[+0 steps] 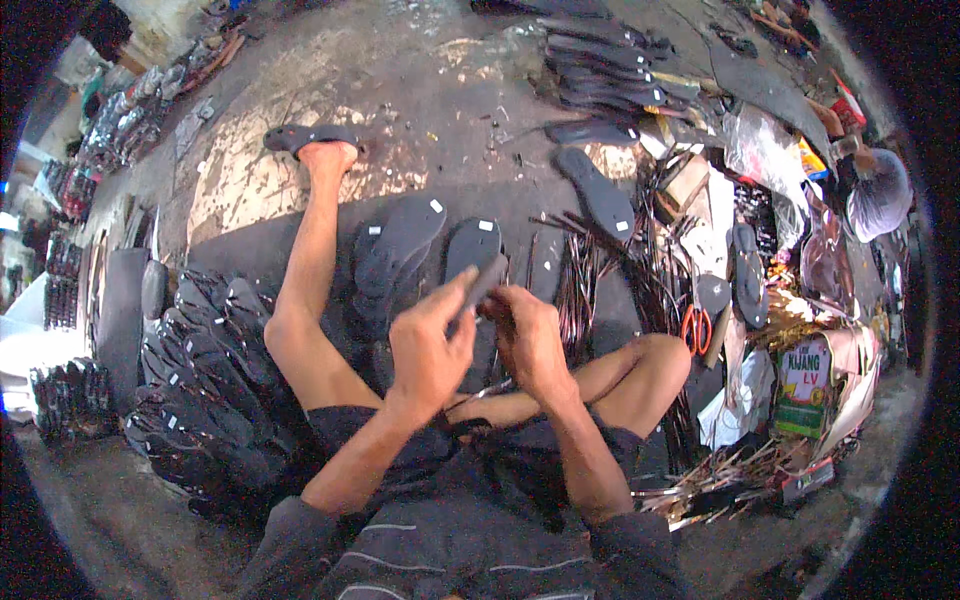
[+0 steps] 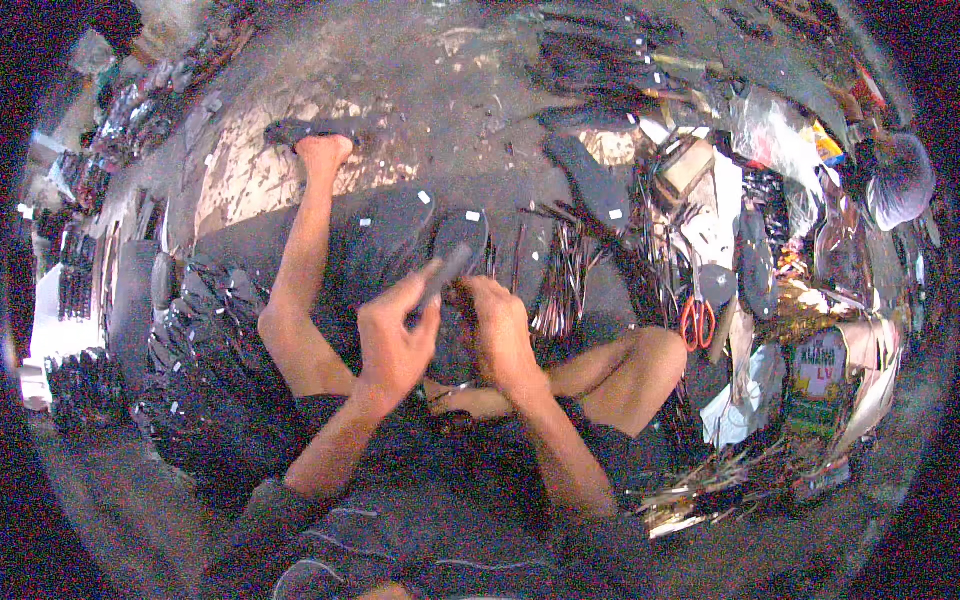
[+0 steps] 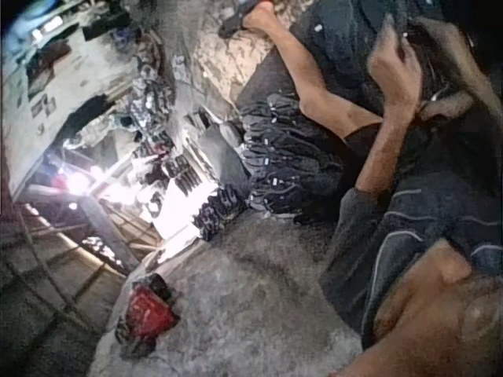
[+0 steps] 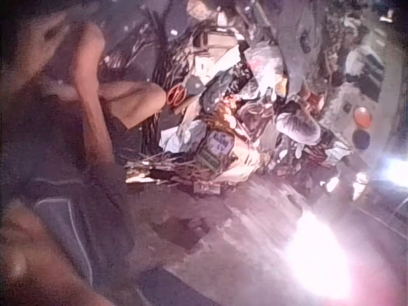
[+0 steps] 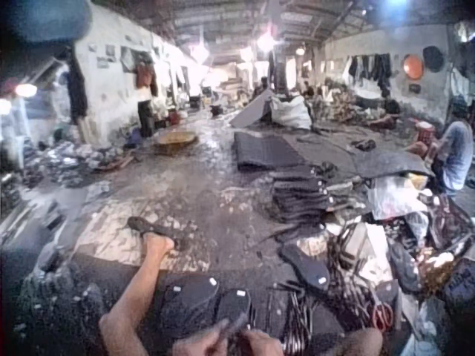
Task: The person sits on the floor and assembles black flip-flops by inserting straps into the soles. They handle multiple soles and straps, repeatedly threading the straps through pre-cut holes and adjusting them by hand.
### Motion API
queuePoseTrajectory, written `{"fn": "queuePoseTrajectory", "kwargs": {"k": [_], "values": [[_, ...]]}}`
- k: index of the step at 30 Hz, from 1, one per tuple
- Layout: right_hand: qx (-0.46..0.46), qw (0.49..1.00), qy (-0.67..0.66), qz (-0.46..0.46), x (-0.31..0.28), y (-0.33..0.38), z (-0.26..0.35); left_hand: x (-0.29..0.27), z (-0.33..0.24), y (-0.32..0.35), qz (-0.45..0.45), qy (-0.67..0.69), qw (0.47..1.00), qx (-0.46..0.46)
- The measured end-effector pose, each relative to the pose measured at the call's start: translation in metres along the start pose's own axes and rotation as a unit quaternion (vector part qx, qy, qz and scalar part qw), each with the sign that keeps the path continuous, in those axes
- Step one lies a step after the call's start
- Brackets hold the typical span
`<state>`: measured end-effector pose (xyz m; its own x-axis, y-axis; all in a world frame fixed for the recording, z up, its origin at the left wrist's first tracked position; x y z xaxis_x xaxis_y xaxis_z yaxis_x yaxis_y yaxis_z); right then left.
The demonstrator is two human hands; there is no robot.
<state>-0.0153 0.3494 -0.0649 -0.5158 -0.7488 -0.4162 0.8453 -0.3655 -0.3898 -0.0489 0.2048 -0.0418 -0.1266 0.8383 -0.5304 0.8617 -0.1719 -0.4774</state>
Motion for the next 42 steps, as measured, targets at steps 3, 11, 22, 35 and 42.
{"fn": "queuePoseTrajectory", "kwargs": {"k": [3, 11, 22, 35, 42], "values": [[0.028, 0.997, 0.061, -0.024, 0.002, 0.007, 0.003, 0.002, -0.019, 0.0, 0.012, -0.054, 0.998, 0.005], [-0.001, 0.999, -0.006, -0.051, 0.003, 0.014, -0.021, 0.006, -0.011, 0.0, 0.03, -0.035, 0.999, -0.012], [-0.019, 0.996, 0.053, -0.068, -0.007, 0.012, -0.011, 0.0, -0.031, -0.006, -0.009, -0.021, 0.999, 0.026], [-0.092, 0.985, 0.098, -0.108, -0.043, -0.024, 0.001, -0.02, 0.04, 0.024, 0.08, 0.092, 0.973, -0.196], [0.172, 0.985, 0.005, 0.014, -0.044, -0.028, -0.026, -0.044, 0.042, -0.006, 0.055, -0.001, 0.995, -0.083]]}}
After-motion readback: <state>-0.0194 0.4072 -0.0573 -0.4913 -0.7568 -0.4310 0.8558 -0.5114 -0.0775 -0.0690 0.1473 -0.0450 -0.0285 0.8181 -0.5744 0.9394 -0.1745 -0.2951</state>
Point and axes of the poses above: each hand's wrist, its own y-axis away from the middle knuckle, its own x-axis out of the palm, z = x × y, the point moved 8 cm from there along -y, towards the middle knuckle, and after that the axes turned 13 degrees about -z, right-handed, at the moved point
